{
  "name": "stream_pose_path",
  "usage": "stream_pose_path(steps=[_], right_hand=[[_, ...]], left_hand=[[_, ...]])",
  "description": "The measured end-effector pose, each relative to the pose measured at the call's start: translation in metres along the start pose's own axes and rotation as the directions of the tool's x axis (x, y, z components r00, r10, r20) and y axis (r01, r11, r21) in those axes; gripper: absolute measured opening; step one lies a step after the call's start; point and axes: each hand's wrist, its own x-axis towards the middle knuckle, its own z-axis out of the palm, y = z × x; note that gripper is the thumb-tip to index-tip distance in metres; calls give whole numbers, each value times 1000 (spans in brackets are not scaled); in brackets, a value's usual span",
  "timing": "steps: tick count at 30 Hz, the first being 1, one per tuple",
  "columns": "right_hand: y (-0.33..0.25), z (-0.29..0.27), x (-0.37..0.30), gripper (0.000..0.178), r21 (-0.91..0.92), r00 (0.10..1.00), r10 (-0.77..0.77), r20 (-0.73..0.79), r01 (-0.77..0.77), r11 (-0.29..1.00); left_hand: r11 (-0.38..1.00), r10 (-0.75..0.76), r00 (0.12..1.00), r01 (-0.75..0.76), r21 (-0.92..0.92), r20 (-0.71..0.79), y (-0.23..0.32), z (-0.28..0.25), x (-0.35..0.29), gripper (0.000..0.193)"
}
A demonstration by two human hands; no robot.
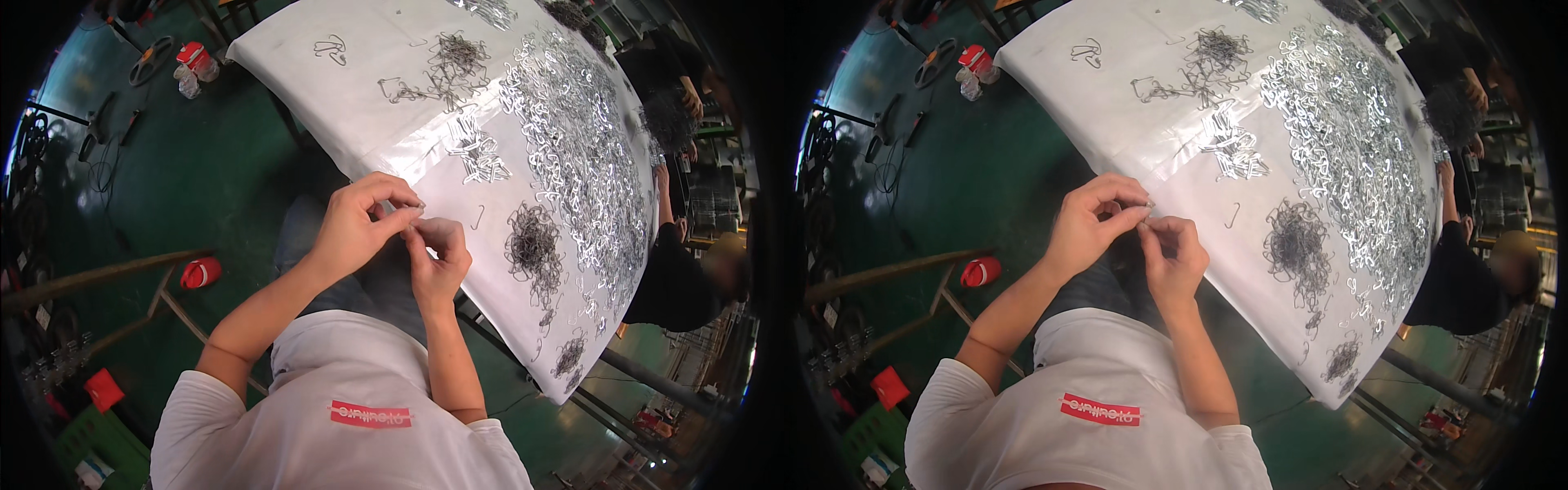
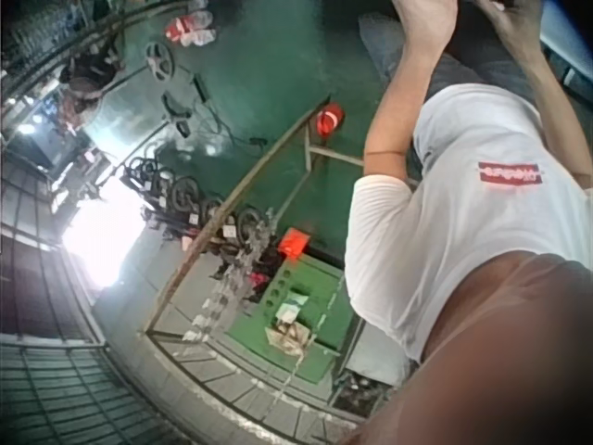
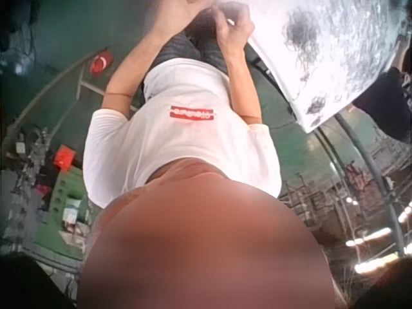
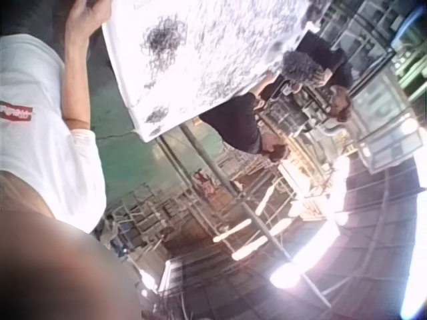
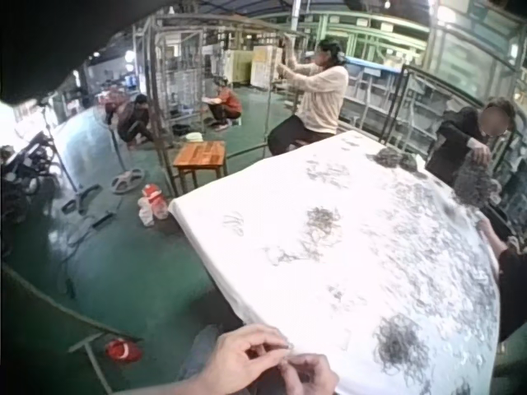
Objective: The person sits at a table and repeatedly picks up small metal hooks and wire pieces, then links them together by hand. The person places the assembled hook assemblies onto a nearby metal rack. The person continues this process throughout the clip.
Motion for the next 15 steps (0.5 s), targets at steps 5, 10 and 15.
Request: stream_pose_path(steps=[5,10,15], right_hand=[[8,-1,16,17,-12,994,30,109,-29,999],[25,3,105,8,-249,972,-143,187,188,950],[52,80,197,16,-565,946,-1,325,195,802]], left_hand=[[996,85,993,-82,34,-78,-13,-9,3,12],[996,94,989,-92,19,-111,-18,-18,0,14],[997,83,988,-82,12,-133,-18,-18,-2,12]])
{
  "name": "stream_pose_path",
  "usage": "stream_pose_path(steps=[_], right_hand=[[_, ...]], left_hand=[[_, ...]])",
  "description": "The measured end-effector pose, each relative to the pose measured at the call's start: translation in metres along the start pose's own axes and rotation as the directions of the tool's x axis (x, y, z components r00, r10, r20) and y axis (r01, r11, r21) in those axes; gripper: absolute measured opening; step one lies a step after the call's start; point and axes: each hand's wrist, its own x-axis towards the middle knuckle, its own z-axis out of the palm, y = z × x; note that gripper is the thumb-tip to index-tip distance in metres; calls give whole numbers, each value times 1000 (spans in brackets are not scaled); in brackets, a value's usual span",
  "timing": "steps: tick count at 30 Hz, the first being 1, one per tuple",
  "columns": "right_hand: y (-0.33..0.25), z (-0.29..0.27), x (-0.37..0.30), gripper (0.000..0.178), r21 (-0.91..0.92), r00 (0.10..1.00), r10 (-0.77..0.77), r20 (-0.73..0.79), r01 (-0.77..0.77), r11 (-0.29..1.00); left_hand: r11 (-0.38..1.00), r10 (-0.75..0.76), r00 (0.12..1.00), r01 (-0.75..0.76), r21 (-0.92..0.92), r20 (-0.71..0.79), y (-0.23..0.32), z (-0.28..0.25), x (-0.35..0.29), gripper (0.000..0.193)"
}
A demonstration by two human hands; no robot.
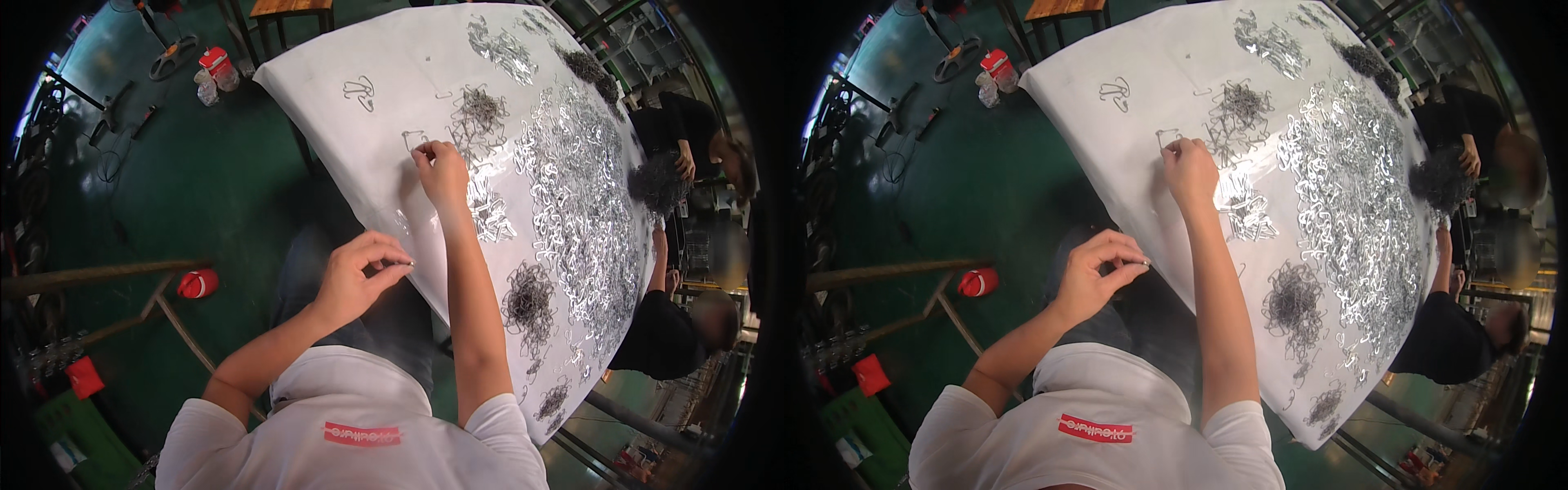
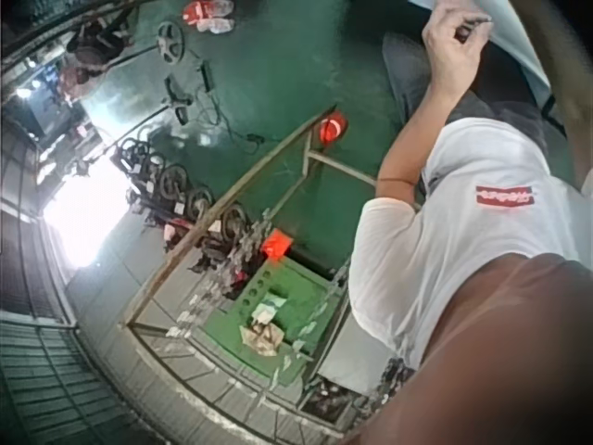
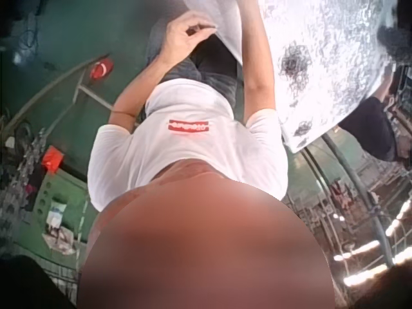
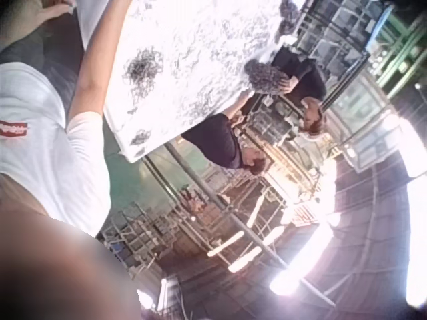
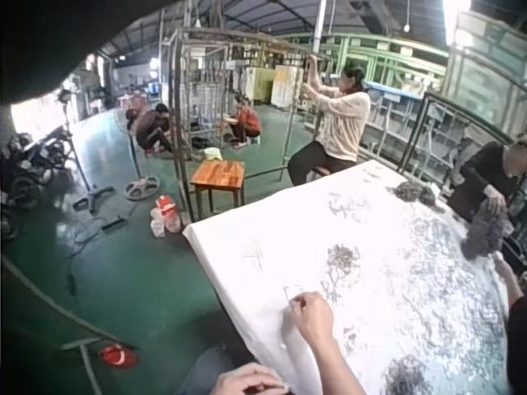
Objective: The person sits at a table and repeatedly picks up small metal hooks and wire pieces, then links them together by hand. The person places the assembled hook assemblies onto a nearby metal rack. The person continues this process throughout the clip.
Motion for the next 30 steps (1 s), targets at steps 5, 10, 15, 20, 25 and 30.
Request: stream_pose_path(steps=[5,10,15,20,25,30], right_hand=[[-9,34,47,25,-339,978,163,129,-111,934],[22,3,32,23,91,956,194,220,-219,972],[33,-50,-54,11,669,917,222,333,-395,629],[-10,-86,-157,24,852,936,255,243,-332,404],[-39,-88,-201,31,936,924,342,174,-263,233],[-44,-80,-205,28,950,911,409,48,-169,263]], left_hand=[[1000,-23,1000,23,-12,7,4,0,-6,12],[999,-36,999,37,-34,18,4,1,-12,13],[999,34,999,-34,8,-2,0,8,-15,12],[999,27,1000,-27,17,-6,1,16,-19,13],[999,2,1000,-2,42,0,5,26,-25,17],[995,83,996,-84,45,8,9,34,-25,20]])
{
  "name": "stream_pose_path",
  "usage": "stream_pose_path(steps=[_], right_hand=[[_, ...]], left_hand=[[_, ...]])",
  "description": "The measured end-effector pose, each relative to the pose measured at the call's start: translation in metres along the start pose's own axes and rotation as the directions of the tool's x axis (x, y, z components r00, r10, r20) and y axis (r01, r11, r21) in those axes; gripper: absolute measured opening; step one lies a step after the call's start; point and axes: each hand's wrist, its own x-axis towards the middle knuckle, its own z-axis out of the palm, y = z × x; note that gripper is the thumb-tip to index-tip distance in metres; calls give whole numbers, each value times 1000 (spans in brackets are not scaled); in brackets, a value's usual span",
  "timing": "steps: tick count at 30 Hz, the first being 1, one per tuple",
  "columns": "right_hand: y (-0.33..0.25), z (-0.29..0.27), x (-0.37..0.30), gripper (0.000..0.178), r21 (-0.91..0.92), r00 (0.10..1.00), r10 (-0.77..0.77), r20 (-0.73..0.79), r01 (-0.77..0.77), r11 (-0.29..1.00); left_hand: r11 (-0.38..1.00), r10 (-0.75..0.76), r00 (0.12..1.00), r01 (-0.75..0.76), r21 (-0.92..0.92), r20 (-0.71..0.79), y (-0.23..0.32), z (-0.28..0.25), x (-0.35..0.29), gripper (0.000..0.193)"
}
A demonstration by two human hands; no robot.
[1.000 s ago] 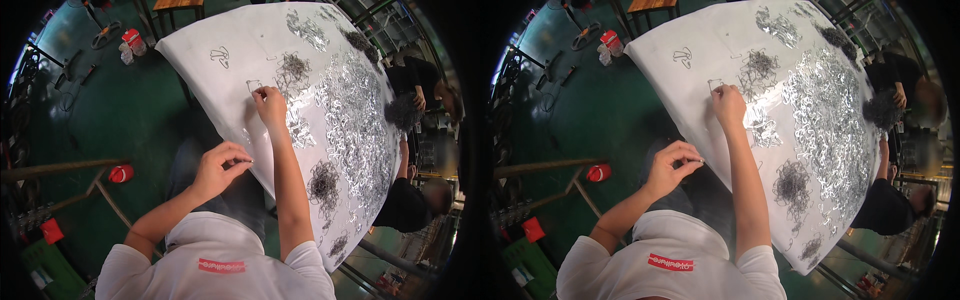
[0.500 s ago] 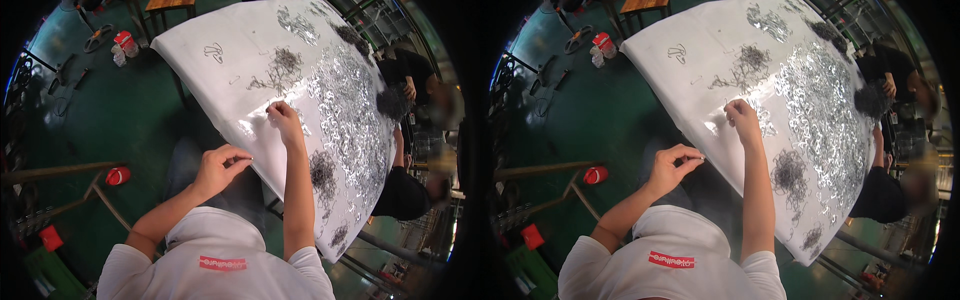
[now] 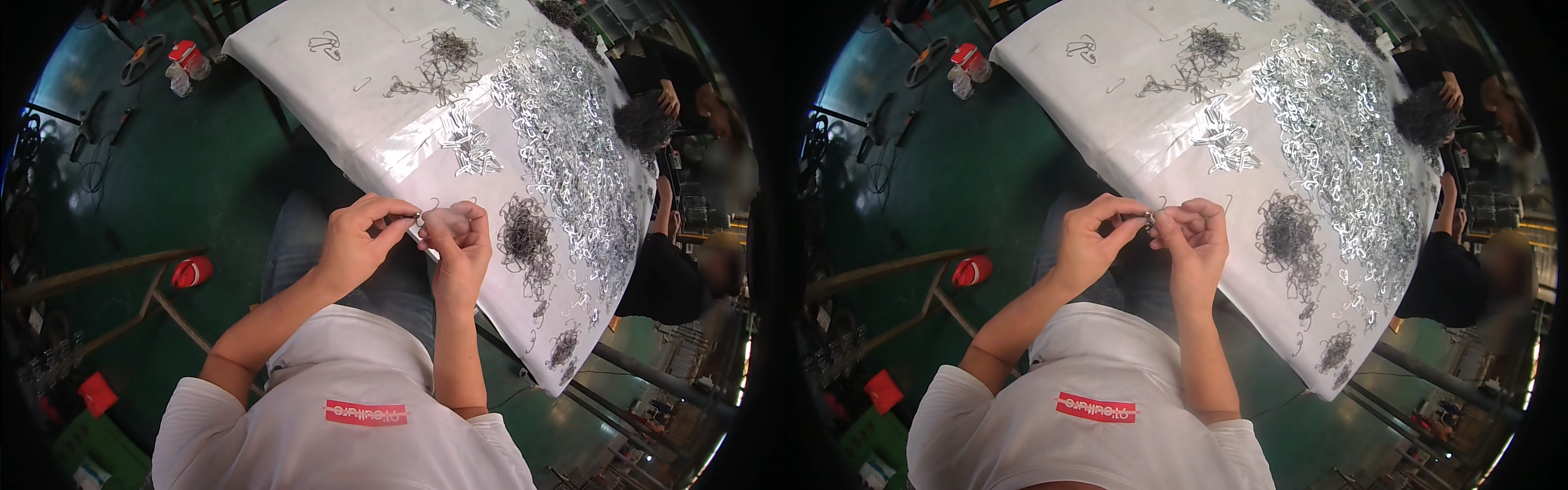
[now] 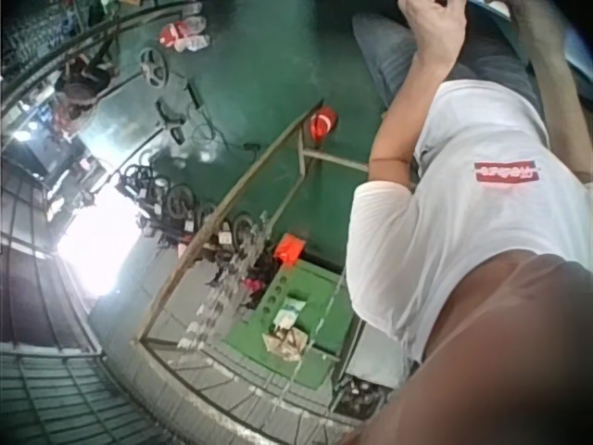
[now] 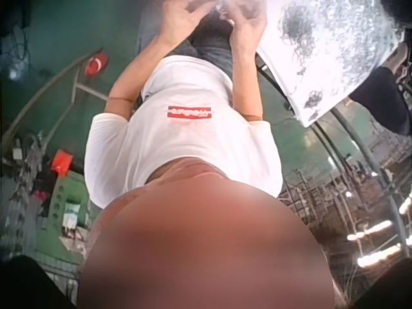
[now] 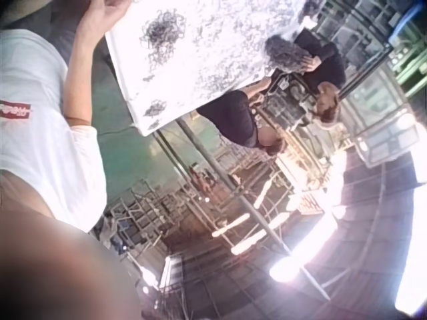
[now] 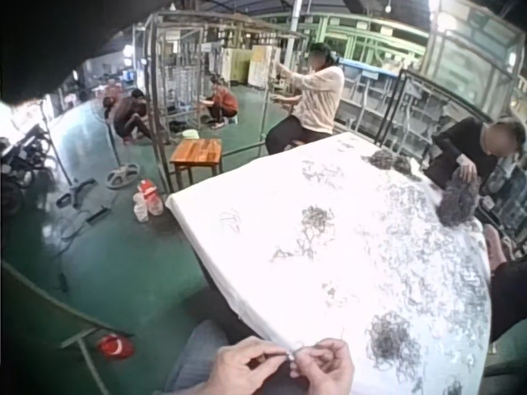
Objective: The person sits at a table and repeatedly picks up small metal hooks and wire pieces, then links them together by hand. The person places the assembled hook assemblies onto a nearby metal rack. The person continues this process throughout the clip.
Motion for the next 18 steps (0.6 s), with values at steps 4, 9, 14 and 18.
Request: stream_pose_path(steps=[4,9,14,18], right_hand=[[5,3,-4,27,-15,987,-141,-73,141,990],[17,0,-8,29,-68,913,-405,-54,401,913],[24,-10,-11,29,-117,906,-424,-11,420,900],[29,-10,-12,29,-164,927,-375,-18,367,916]], left_hand=[[998,52,998,-52,24,-36,1,11,-3,22],[983,163,981,-153,98,-108,-17,18,13,21],[943,221,972,-234,238,81,-68,56,99,13],[821,160,965,-247,515,208,-94,103,146,15]])
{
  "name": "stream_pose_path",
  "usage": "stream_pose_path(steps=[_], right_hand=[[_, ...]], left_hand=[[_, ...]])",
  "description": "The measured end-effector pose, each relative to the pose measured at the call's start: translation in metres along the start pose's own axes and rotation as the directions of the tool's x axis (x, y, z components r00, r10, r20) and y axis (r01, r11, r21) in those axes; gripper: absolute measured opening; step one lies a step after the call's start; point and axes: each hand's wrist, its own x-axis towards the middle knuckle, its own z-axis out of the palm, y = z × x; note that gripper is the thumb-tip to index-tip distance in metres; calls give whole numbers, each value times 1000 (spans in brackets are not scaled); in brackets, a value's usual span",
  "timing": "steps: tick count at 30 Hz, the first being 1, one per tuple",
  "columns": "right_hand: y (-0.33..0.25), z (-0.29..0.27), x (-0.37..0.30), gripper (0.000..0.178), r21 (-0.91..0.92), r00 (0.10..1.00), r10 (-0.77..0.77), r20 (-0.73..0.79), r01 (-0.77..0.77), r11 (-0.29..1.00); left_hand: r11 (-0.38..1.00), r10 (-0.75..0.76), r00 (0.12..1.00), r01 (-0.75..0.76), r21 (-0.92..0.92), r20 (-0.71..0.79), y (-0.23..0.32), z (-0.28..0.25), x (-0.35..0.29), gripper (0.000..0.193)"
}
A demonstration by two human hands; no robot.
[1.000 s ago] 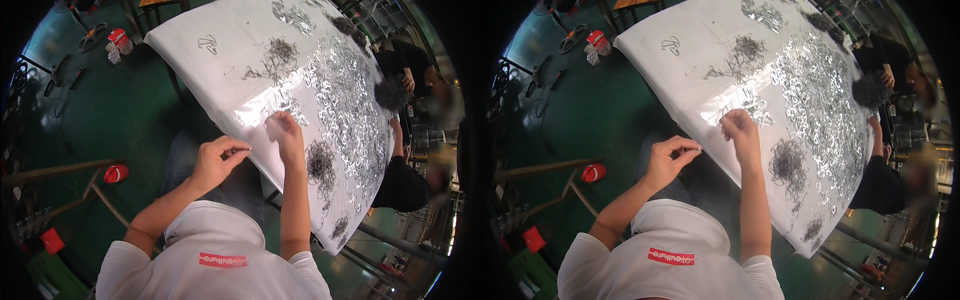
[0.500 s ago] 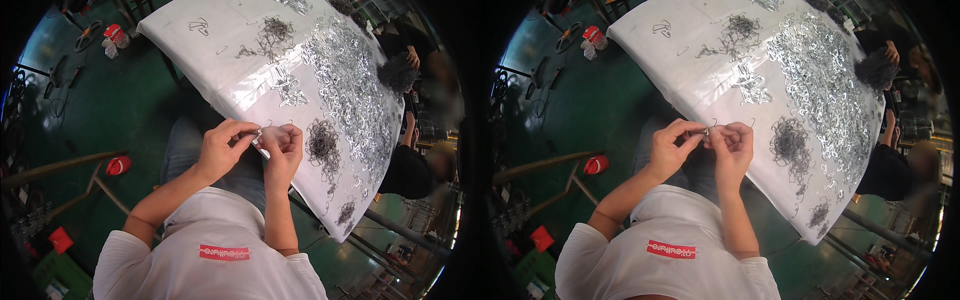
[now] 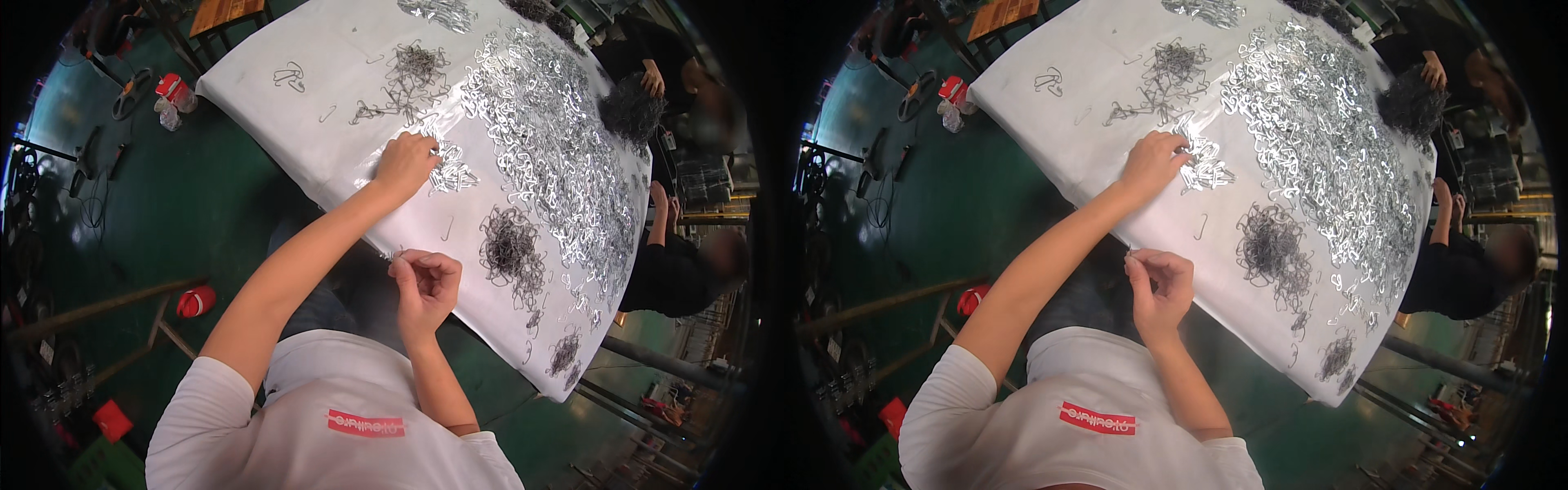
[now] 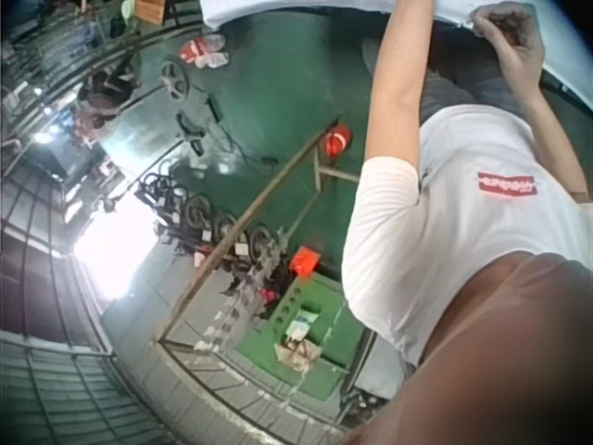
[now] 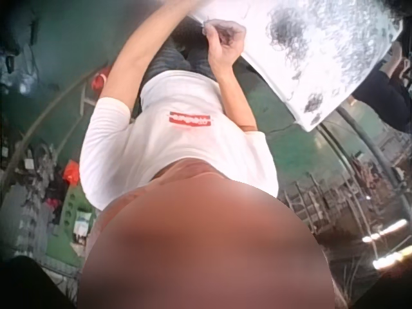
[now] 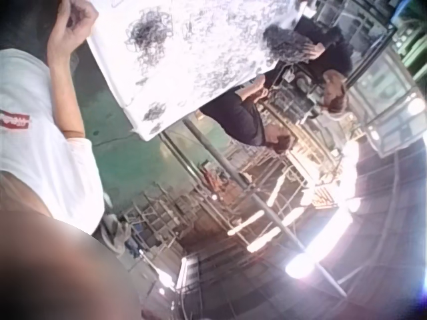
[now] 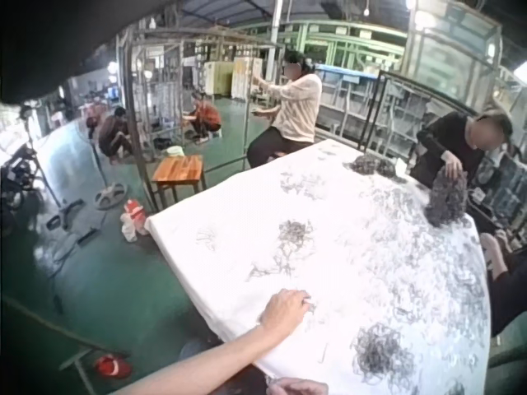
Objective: The person sits at a table and repeatedly picks up small metal hooks and wire pieces, then links them together by hand. The person places the assembled hook assemblies onto a nearby metal rack. The person continues this process throughout the clip.
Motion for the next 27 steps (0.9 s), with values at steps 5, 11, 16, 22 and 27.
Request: stream_pose_path(steps=[5,11,16,22,27], right_hand=[[6,1,-1,29,-29,999,49,7,-49,998],[6,-1,0,22,-47,998,55,8,-55,997],[5,0,5,23,-74,999,35,-3,-35,997],[5,10,8,24,-69,1000,-1,10,2,998],[8,19,9,23,-131,1000,-21,18,23,991]], left_hand=[[985,-4,993,-16,170,115,-8,22,14,14],[946,-126,987,149,-289,95,4,-22,-8,14],[661,-314,903,429,-616,292,32,-94,-60,15],[552,-353,867,496,-670,351,55,-138,-95,16],[577,-355,893,441,-688,275,55,-145,-105,14]])
